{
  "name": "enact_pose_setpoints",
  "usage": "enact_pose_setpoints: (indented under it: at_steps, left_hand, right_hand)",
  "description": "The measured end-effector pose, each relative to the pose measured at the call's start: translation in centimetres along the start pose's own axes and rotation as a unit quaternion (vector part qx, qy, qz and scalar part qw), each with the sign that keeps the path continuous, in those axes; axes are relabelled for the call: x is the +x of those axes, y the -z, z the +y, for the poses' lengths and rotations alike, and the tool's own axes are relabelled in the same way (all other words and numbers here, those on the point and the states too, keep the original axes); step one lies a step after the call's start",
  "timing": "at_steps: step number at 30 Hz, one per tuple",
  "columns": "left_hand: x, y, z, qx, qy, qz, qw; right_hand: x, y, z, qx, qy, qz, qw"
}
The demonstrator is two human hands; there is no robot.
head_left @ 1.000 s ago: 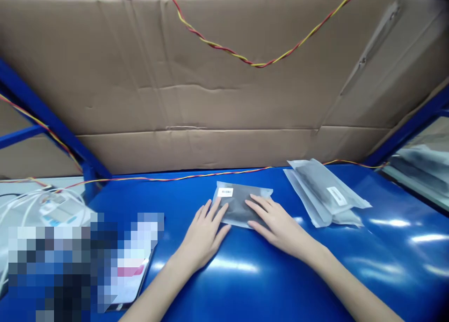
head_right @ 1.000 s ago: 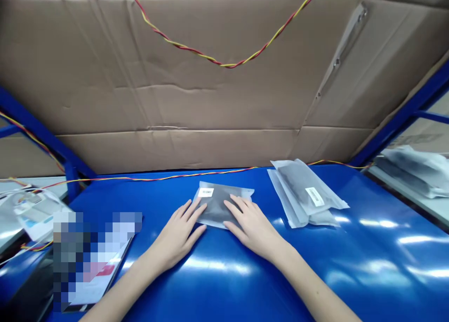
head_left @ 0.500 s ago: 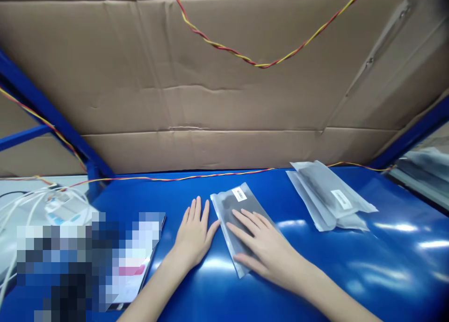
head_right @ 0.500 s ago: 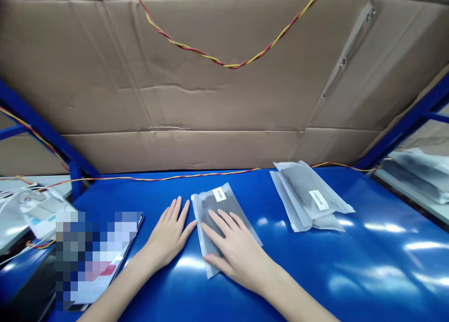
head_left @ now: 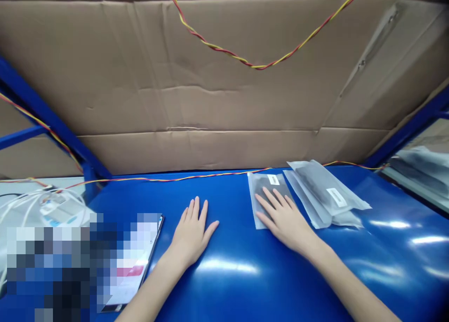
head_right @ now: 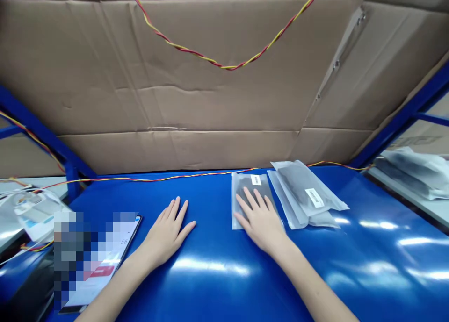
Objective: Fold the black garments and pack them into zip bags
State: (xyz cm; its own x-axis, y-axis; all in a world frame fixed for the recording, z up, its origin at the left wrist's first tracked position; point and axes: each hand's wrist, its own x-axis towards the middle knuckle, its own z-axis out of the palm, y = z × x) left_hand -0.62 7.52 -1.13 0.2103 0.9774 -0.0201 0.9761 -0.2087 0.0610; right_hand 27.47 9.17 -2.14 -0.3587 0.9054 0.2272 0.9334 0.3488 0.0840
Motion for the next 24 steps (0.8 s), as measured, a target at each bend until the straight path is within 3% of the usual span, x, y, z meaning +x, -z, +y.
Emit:
enact_pose_setpoints:
  at_steps: [6,9,14,19,24]
  left_hand:
    - [-0.1,0.0,-0.3,-0.012,-0.005,0.004,1.000]
    - [-0.1,-0.3,-0.5,-0.017,-0.013,0.015,1.000]
    - [0.0,-1.1,-0.9,-0.020,-0.017,0.035,0.999]
    - [0.0,-1.6,-1.1,-0.025,-0.031,0.065,0.997]
    - [-0.1,-0.9,-0.8,-0.027,-0.022,0.042,0.999]
  right_hand:
    - [0.7,0.5,4.6,-0.050,-0.063,0.064,0.995]
    - [0.5,1.4,7.0,-0.073,-0.152,0.104,0.980]
    - [-1.1,2.2,10.2,-0.110,-0.315,0.059,0.941]
    - [-1.1,3.2,10.6,-0.085,-0.299,0.032,0.950]
    - [-0.1,4.1,8.0,-0.042,-0.239,0.065,0.968]
